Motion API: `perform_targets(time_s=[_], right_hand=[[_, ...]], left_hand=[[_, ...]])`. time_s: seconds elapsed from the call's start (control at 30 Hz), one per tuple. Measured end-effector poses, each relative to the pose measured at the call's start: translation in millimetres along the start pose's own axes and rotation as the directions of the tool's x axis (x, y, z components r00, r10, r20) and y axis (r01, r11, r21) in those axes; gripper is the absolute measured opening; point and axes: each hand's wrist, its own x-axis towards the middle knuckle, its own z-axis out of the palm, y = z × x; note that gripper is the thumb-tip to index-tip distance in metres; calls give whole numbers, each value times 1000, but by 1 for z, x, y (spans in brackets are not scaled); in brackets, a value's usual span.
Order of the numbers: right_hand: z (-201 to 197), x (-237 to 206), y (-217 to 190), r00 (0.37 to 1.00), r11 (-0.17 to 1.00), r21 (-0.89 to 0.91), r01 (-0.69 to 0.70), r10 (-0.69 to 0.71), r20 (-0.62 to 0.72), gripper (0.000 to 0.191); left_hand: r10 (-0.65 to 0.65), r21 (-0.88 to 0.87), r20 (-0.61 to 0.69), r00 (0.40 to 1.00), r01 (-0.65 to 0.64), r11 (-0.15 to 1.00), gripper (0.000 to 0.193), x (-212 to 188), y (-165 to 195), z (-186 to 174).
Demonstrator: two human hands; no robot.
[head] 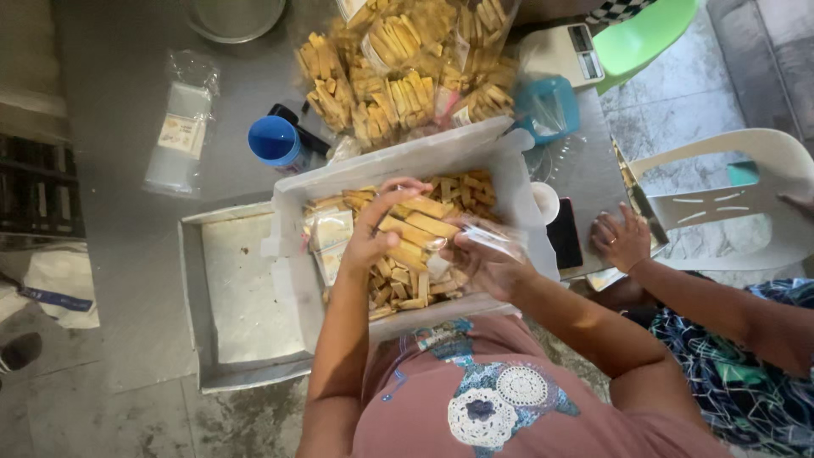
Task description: The person fills a clear plastic bag with rectangular snack sticks from a large white bin. They hold the bag open with one hand and use the other to scoop and arrange the snacks inside, then place the filled bag on the table.
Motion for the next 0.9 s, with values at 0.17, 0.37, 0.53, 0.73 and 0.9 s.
perform_targets(time_s=[0.17, 0.37, 0.53, 0.73, 0.9], right_hand=[[-7, 18, 7, 994, 769, -639, 17, 59, 97, 31], [4, 24, -1, 975, 792, -608, 60, 84, 205, 39], [28, 21, -25, 968, 610, -766, 205, -13, 249, 20], [54, 44, -67, 799, -148, -794, 590, 249, 547, 20], [69, 53, -79, 635, -126, -632, 764, 314, 705, 25]], left_hand=[[10, 1, 68, 998, -11, 1000, 56, 1, 5, 0], [15, 5, 30, 999, -15, 1000, 51, 0, 8, 0], [-2, 66, -54, 999, 6, 998, 59, -5, -6, -1], [-327, -554, -251, 911, 142, 820, 82, 3, -34, -8], [-326, -512, -37, 945, 263, 818, 70, -4, -39, -22]])
